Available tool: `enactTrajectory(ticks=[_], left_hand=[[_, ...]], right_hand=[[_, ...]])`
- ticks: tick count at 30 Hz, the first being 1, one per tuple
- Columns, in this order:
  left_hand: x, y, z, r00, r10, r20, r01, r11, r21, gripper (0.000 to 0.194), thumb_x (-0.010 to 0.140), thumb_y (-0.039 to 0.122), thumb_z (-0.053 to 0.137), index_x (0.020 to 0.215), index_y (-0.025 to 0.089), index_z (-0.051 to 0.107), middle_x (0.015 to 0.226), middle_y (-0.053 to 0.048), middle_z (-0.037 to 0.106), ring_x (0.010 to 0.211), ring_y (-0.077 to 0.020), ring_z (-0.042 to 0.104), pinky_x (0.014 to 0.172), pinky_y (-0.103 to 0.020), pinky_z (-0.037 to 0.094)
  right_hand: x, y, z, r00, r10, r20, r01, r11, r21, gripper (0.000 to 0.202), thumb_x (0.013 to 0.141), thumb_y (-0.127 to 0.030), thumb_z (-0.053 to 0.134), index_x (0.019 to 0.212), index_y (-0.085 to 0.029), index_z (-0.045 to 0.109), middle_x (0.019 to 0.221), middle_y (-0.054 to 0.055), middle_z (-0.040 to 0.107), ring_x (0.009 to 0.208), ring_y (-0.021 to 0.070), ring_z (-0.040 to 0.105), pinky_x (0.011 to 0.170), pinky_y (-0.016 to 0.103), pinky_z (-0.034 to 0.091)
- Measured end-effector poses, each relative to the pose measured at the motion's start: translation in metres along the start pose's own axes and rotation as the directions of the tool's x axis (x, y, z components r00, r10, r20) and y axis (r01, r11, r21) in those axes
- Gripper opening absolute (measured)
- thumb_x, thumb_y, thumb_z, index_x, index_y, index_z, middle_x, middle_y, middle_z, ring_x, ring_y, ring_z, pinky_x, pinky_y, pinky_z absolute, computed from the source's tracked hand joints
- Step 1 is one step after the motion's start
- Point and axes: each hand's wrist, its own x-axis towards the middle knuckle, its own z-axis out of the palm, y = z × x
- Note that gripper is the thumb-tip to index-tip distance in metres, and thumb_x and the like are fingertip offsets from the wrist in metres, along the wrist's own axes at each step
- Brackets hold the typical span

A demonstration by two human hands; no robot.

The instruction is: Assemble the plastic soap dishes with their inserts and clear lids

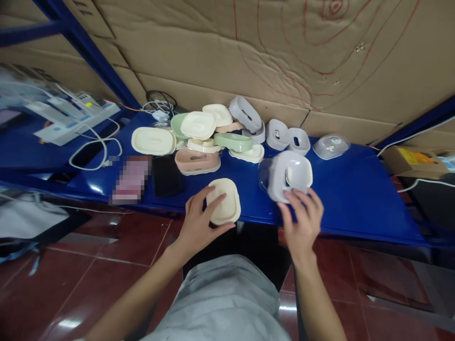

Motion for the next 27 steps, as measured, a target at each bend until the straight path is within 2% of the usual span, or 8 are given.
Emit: enactTrajectory(ticks=[4,7,11,14,19,21,24,27], left_hand=[[-0.012,-0.013,-0.003,0.994,-0.102,0.03,0.104,0.992,-0.077,0.124,0.081,0.063,0.091,0.174,0.028,0.016,0.177,-0.027,0.025,0.163,-0.0469,0.033,0.126,-0.068,0.038],[-0.021,-0.02,-0.004,0.995,-0.09,0.041,0.097,0.975,-0.201,0.12,0.089,0.06,0.085,0.175,0.033,0.005,0.18,-0.024,0.019,0.167,-0.0425,0.027,0.128,-0.065,0.041],[-0.026,-0.025,-0.007,0.991,-0.112,0.067,0.126,0.95,-0.287,0.106,0.096,0.053,0.08,0.174,0.036,0.012,0.181,-0.021,0.02,0.165,-0.0388,0.034,0.126,-0.058,0.047],[-0.027,-0.028,-0.006,0.992,-0.095,0.079,0.112,0.961,-0.252,0.095,0.098,0.051,0.078,0.173,0.037,0.022,0.179,-0.019,0.027,0.161,-0.039,0.041,0.126,-0.058,0.048],[-0.026,-0.033,-0.007,0.997,0.031,0.076,-0.019,0.989,-0.147,0.093,0.101,0.049,0.073,0.175,0.031,0.021,0.181,-0.021,0.021,0.168,-0.0415,0.025,0.13,-0.061,0.04],[-0.025,-0.034,-0.008,0.994,0.057,0.092,-0.044,0.989,-0.139,0.09,0.102,0.052,0.071,0.175,0.028,0.023,0.181,-0.022,0.021,0.167,-0.0411,0.027,0.13,-0.061,0.041],[-0.025,-0.033,-0.009,0.996,0.026,0.089,-0.013,0.99,-0.14,0.079,0.105,0.052,0.067,0.171,0.027,0.032,0.179,-0.021,0.028,0.163,-0.0385,0.038,0.128,-0.058,0.044],[-0.024,-0.03,-0.008,0.997,0.0,0.079,0.01,0.992,-0.122,0.07,0.105,0.051,0.068,0.165,0.025,0.041,0.178,-0.02,0.03,0.16,-0.0367,0.043,0.128,-0.057,0.043]], right_hand=[[-0.01,-0.063,0.026,0.981,-0.131,0.144,0.096,0.969,0.229,0.043,0.1,-0.022,0.074,0.141,-0.033,0.068,0.13,0.007,0.074,0.139,0.0338,0.06,0.115,0.06,0.056],[-0.019,-0.089,0.039,0.964,-0.161,0.211,0.095,0.952,0.292,0.035,0.1,-0.021,0.074,0.135,-0.026,0.07,0.13,0.008,0.073,0.14,0.0318,0.057,0.114,0.055,0.057],[-0.026,-0.102,0.042,0.941,-0.182,0.286,0.108,0.96,0.259,0.029,0.102,-0.025,0.074,0.131,-0.025,0.072,0.127,0.009,0.074,0.137,0.0332,0.058,0.106,0.054,0.057],[-0.028,-0.106,0.04,0.921,-0.208,0.329,0.135,0.964,0.23,0.029,0.103,-0.028,0.072,0.132,-0.025,0.071,0.128,0.009,0.074,0.136,0.0339,0.057,0.106,0.054,0.056],[-0.033,-0.105,0.039,0.891,-0.239,0.386,0.171,0.964,0.203,0.037,0.102,-0.026,0.071,0.139,-0.024,0.069,0.134,0.01,0.071,0.141,0.0363,0.051,0.11,0.056,0.055],[-0.033,-0.1,0.038,0.874,-0.265,0.408,0.184,0.956,0.226,0.038,0.103,-0.025,0.069,0.142,-0.024,0.067,0.138,0.011,0.069,0.144,0.0361,0.049,0.112,0.056,0.054],[-0.023,-0.079,0.035,0.838,-0.313,0.446,0.198,0.937,0.286,0.045,0.107,-0.03,0.063,0.152,-0.025,0.06,0.153,0.012,0.062,0.148,0.0318,0.051,0.116,0.052,0.052],[-0.003,-0.045,0.036,0.878,-0.178,0.443,0.115,0.979,0.166,0.052,0.111,-0.033,0.056,0.162,-0.025,0.049,0.167,0.015,0.049,0.153,0.031,0.049,0.121,0.054,0.047]])
